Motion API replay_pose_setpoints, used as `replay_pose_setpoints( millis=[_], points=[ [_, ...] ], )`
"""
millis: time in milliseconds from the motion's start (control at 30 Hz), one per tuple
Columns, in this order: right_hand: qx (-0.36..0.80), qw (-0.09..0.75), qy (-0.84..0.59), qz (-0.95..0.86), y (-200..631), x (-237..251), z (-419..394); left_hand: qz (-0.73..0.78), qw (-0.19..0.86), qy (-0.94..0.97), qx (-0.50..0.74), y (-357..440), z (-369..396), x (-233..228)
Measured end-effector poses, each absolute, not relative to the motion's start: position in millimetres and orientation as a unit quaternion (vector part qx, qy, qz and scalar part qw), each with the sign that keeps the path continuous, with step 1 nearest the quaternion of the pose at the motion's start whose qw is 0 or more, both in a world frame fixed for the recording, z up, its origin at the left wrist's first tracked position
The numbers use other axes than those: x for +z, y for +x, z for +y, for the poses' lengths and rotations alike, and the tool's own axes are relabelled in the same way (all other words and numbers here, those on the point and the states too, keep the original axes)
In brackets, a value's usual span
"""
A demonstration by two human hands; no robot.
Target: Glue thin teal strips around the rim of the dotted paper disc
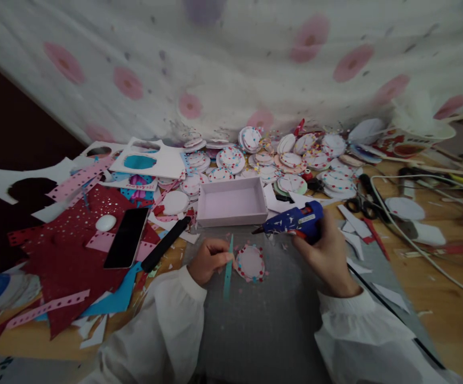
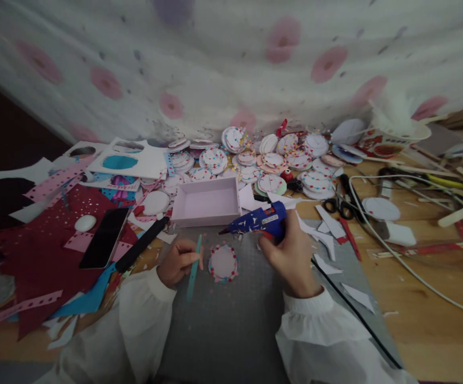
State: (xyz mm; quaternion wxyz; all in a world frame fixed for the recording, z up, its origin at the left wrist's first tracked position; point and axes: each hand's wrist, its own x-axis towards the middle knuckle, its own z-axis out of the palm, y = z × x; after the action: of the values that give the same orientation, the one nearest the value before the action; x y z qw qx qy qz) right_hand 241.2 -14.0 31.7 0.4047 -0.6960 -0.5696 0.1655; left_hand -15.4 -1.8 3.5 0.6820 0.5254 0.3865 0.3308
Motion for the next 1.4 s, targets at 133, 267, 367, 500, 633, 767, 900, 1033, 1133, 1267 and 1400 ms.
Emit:
replay_pose_setpoints(
  millis=[133,267,367,500,633,767,900,1033,1133,1267,1400],
  points=[
    [0.225,0.409,-0.683,-0.562,233,32,-15,0.403,0.679,0.497,0.361,-13,0,5],
    [0.288,0.413,-0.673,-0.542,227,34,-15,0.394,0.684,0.514,0.336,-13,-2,3],
    [0.330,0.404,-0.670,-0.529,223,36,-15,0.382,0.681,0.545,0.305,-14,-4,1],
    [0.346,0.403,-0.668,-0.522,221,37,-16,0.345,0.686,0.563,0.305,-15,-4,2],
    [0.355,0.400,-0.666,-0.521,222,35,-16,0.315,0.684,0.574,0.321,-14,-2,4],
    [0.357,0.404,-0.663,-0.519,221,35,-15,0.305,0.690,0.572,0.322,-13,-2,7],
    [0.358,0.395,-0.669,-0.517,220,36,-14,0.307,0.691,0.571,0.319,-12,-2,8],
    [0.358,0.382,-0.678,-0.517,220,36,-14,0.300,0.689,0.577,0.320,-13,-2,7],
    [0.354,0.381,-0.678,-0.520,221,35,-14,0.298,0.688,0.579,0.321,-14,-2,6],
    [0.357,0.388,-0.673,-0.519,221,34,-15,0.313,0.686,0.575,0.317,-14,-2,5],
    [0.356,0.394,-0.666,-0.524,222,33,-15,0.316,0.689,0.569,0.321,-14,-2,6]
  ],
)
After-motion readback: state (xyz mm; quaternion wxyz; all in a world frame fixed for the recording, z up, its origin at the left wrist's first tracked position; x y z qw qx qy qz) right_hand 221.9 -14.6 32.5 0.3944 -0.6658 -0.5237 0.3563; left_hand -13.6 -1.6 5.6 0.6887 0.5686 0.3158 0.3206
